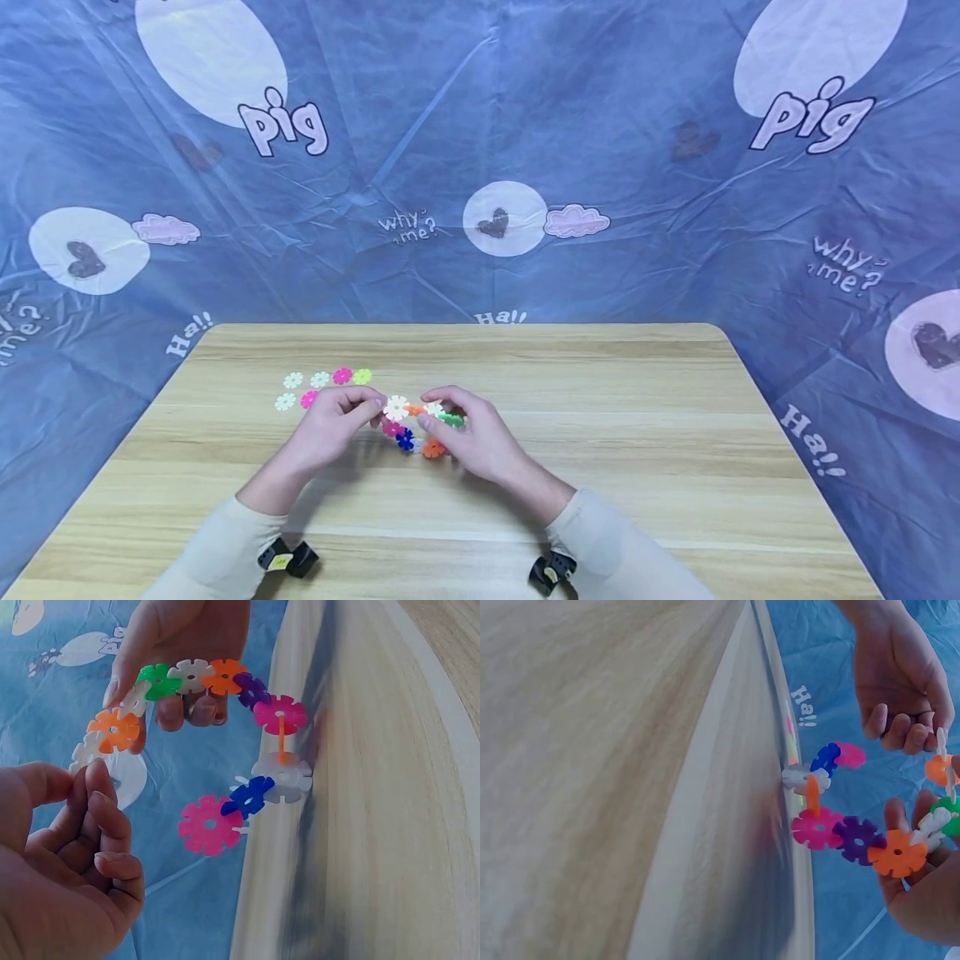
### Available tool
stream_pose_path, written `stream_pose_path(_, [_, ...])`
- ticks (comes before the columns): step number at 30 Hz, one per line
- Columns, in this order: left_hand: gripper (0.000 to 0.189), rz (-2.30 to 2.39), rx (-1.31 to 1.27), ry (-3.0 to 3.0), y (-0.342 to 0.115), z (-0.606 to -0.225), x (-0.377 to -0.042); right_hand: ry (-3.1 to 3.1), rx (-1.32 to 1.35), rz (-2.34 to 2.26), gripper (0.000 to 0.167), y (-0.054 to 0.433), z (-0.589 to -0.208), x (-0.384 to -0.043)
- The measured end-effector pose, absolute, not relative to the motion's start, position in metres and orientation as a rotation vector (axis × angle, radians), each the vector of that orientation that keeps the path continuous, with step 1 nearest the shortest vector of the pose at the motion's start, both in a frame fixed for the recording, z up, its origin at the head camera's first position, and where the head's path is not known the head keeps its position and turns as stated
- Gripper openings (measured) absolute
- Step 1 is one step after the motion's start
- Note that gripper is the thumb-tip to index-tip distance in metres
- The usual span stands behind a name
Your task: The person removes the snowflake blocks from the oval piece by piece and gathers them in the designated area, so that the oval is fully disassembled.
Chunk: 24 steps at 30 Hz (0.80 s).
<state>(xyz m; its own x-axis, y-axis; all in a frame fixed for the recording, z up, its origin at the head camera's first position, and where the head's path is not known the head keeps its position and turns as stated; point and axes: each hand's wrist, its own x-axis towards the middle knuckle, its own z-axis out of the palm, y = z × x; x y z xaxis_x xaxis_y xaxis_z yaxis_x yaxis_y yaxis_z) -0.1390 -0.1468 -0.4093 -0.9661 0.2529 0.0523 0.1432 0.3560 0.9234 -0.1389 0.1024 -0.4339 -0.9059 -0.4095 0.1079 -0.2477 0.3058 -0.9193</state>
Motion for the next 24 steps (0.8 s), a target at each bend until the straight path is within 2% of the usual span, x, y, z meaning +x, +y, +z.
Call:
stream_pose_path(6, [0.021, 1.700, 0.325, 2.493, -0.147, -0.409, -0.139, 2.342, -0.599, -1.693, 0.028, 0.102, -0.436, -0.140])
stream_pose_path(17, [0.026, 1.730, 0.268, 2.463, -0.131, -0.412, -0.132, 2.302, -0.622, -1.728, 0.024, 0.100, -0.434, -0.141])
stream_pose_path(24, [0.025, 1.790, 0.142, 2.467, -0.124, -0.413, -0.130, 2.276, -0.660, -1.732, 0.024, 0.101, -0.433, -0.142])
